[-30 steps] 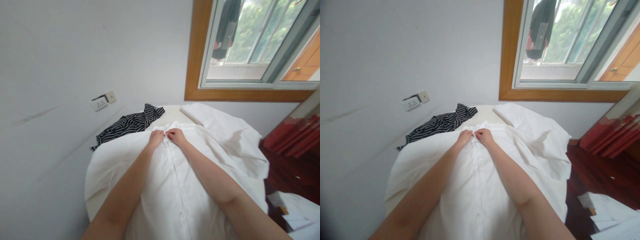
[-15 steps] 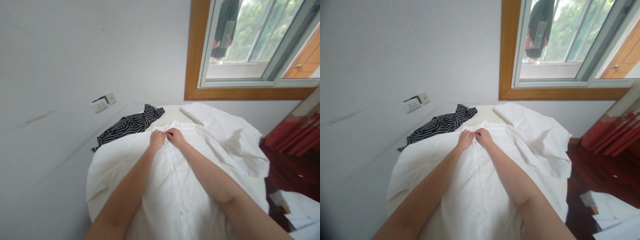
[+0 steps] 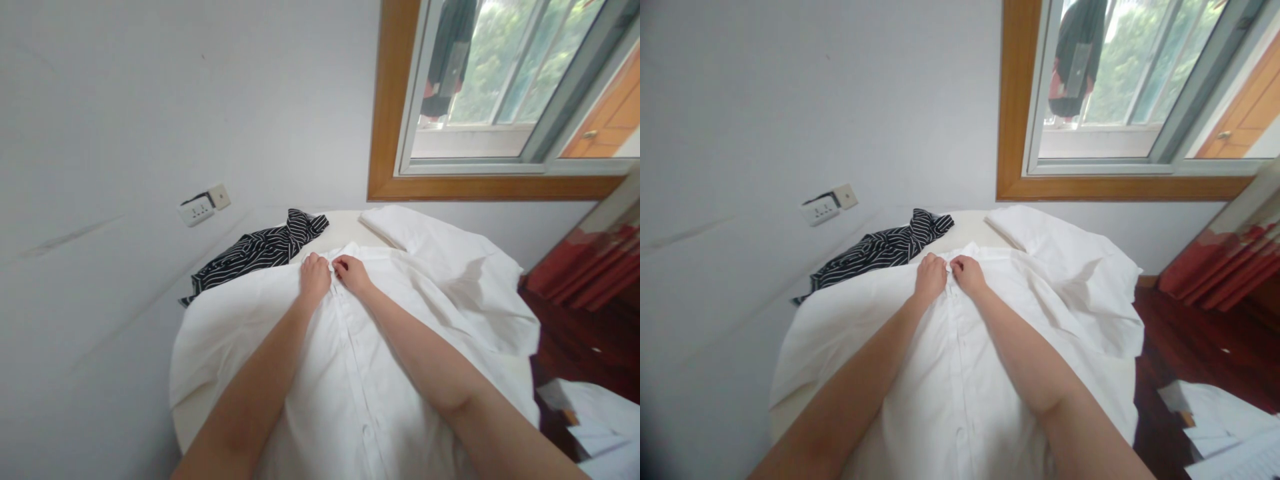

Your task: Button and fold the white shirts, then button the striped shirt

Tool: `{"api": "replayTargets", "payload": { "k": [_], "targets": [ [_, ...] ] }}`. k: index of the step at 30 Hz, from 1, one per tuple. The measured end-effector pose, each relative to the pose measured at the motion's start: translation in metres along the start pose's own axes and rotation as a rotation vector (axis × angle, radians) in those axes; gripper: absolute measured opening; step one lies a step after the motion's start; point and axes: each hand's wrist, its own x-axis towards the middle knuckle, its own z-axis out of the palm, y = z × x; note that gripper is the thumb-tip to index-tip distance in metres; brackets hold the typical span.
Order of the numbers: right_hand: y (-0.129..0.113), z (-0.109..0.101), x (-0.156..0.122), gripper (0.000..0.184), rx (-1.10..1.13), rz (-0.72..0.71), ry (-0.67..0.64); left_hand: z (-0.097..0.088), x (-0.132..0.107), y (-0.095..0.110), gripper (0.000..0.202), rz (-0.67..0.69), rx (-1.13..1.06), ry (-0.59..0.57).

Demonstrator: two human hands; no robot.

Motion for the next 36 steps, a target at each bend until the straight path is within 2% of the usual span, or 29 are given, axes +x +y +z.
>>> {"api": "replayTargets", "payload": {
  "k": [3, 8, 14, 17, 28, 36],
  "targets": [
    [0.003, 0.001, 0.001, 0.018, 0.035, 0.046, 0.006, 0.002, 0.003, -0.004, 0.025, 0.025, -0.040, 0.018],
    [0.002, 0.000, 0.003, 0.014, -0.004, 0.019, -0.020, 0.014, 0.010, -0.014, 0.026, 0.012, -0.166, -0.007],
    [0.011, 0.004, 0.009, 0.014, 0.126, 0.105, -0.049, 0.023, 0.012, -0.020, 0.027, 0.059, -0.192, -0.013],
    [0.013, 0.003, 0.009, 0.016, 0.157, 0.110, -0.062, 0.023, 0.011, -0.020, 0.027, 0.071, -0.188, -0.005],
    [0.010, -0.002, 0.006, 0.016, 0.056, 0.059, -0.037, 0.021, 0.008, -0.019, 0.019, 0.059, -0.152, -0.022],
    [0.009, -0.005, 0.004, 0.018, 0.024, -0.022, -0.059, 0.010, 0.002, -0.010, 0.023, 0.043, -0.043, -0.035]
  ]
}}
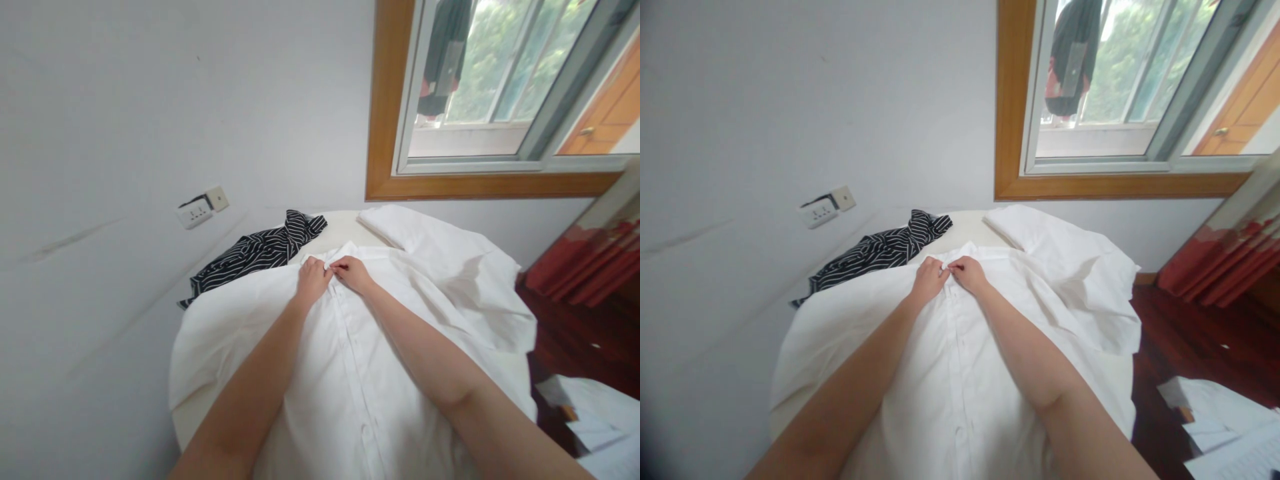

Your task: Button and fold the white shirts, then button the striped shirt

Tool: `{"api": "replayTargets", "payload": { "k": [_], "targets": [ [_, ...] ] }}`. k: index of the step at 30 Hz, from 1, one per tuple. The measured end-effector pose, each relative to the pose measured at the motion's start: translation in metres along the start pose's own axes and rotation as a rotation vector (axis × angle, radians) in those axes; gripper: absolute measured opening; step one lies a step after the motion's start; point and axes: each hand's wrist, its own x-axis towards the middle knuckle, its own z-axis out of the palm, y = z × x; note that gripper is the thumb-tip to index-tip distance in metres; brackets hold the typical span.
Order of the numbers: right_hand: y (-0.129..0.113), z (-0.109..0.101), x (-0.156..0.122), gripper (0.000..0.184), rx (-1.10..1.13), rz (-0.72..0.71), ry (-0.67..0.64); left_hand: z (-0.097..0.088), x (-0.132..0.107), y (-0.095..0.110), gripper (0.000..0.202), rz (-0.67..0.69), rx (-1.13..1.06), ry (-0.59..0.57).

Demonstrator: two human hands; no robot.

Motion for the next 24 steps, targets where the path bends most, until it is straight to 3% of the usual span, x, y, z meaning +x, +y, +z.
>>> {"api": "replayTargets", "payload": {
  "k": [9, 24],
  "targets": [
    [0.001, 0.001, -0.002, 0.026, -0.090, -0.066, -0.006, -0.006, -0.007, 0.014, 0.030, -0.091, 0.096, -0.022],
    [0.000, 0.003, -0.002, 0.022, -0.063, -0.026, 0.025, -0.003, -0.007, 0.009, 0.024, -0.068, 0.085, 0.011]
  ]
}}
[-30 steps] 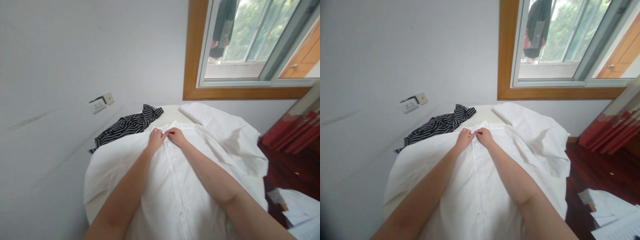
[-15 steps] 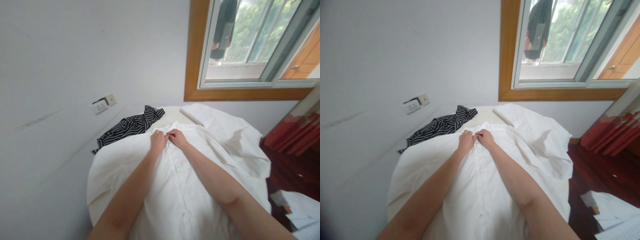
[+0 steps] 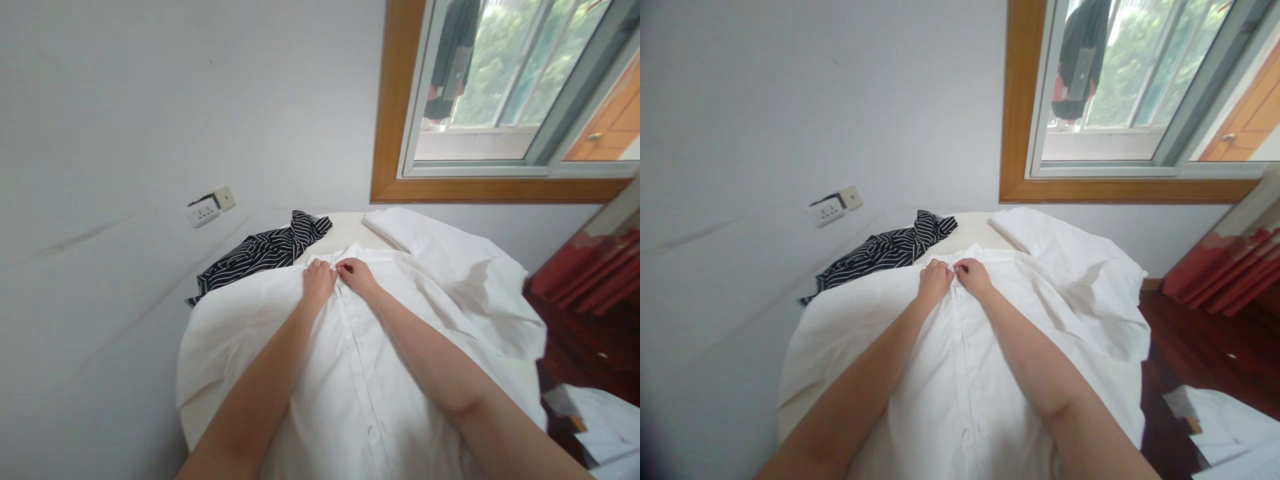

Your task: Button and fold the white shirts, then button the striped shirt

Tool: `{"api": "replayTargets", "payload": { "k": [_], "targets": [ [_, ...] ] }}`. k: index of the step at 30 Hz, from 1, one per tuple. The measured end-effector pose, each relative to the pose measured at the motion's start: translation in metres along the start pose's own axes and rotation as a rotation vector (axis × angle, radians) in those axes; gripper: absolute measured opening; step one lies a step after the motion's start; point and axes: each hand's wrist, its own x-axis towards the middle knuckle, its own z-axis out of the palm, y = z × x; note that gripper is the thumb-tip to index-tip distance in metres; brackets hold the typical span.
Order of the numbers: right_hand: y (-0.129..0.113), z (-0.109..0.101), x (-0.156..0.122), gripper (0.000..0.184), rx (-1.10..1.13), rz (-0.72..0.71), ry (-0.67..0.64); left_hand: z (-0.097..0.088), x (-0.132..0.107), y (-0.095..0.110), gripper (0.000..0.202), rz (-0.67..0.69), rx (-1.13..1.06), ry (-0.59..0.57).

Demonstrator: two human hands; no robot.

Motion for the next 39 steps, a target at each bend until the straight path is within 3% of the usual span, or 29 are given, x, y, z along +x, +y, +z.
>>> {"api": "replayTargets", "payload": {
  "k": [13, 29, 39],
  "targets": [
    [-0.008, -0.003, -0.005, 0.025, -0.082, -0.157, 0.005, -0.004, -0.004, 0.004, 0.023, -0.035, 0.023, 0.037],
    [-0.006, -0.001, 0.000, 0.025, -0.104, -0.115, -0.026, -0.004, 0.001, -0.002, 0.023, -0.042, -0.091, -0.070],
    [-0.013, -0.003, -0.001, 0.031, -0.215, -0.177, -0.080, 0.004, 0.003, -0.006, 0.022, -0.065, -0.155, -0.036]
  ]
}}
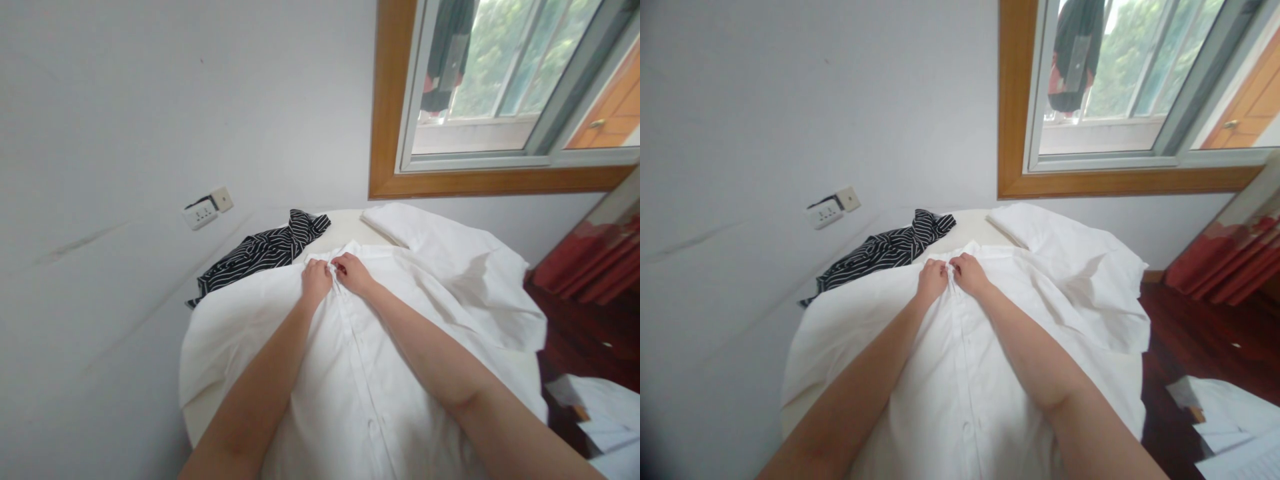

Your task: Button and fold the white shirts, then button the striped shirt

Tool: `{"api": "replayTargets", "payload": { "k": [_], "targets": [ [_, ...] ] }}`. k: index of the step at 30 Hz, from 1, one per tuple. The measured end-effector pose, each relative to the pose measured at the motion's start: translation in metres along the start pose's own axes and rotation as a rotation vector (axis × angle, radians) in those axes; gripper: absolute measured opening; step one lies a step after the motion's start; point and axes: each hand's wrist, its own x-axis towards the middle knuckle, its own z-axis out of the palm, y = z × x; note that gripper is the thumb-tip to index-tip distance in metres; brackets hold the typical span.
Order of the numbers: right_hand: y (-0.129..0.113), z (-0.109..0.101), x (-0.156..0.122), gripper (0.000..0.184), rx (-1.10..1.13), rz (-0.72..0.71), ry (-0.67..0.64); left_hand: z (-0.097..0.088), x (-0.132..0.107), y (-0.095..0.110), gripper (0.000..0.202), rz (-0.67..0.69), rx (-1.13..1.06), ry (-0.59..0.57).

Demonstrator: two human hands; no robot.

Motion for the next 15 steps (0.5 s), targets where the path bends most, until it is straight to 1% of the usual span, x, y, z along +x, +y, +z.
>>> {"api": "replayTargets", "payload": {
  "k": [5, 10, 15],
  "targets": [
    [-0.0065, -0.0033, -0.0004, 0.031, -0.101, -0.037, -0.018, -0.0002, -0.0004, 0.0009, 0.021, 0.014, 0.025, 0.013],
    [-0.0051, -0.0051, -0.0013, 0.031, -0.106, -0.002, -0.020, -0.0022, -0.0012, 0.0019, 0.021, 0.045, 0.037, 0.039],
    [0.0022, -0.0014, -0.0019, 0.032, -0.049, 0.036, -0.011, 0.0013, 0.0058, -0.0054, 0.022, 0.049, -0.093, 0.027]
  ]
}}
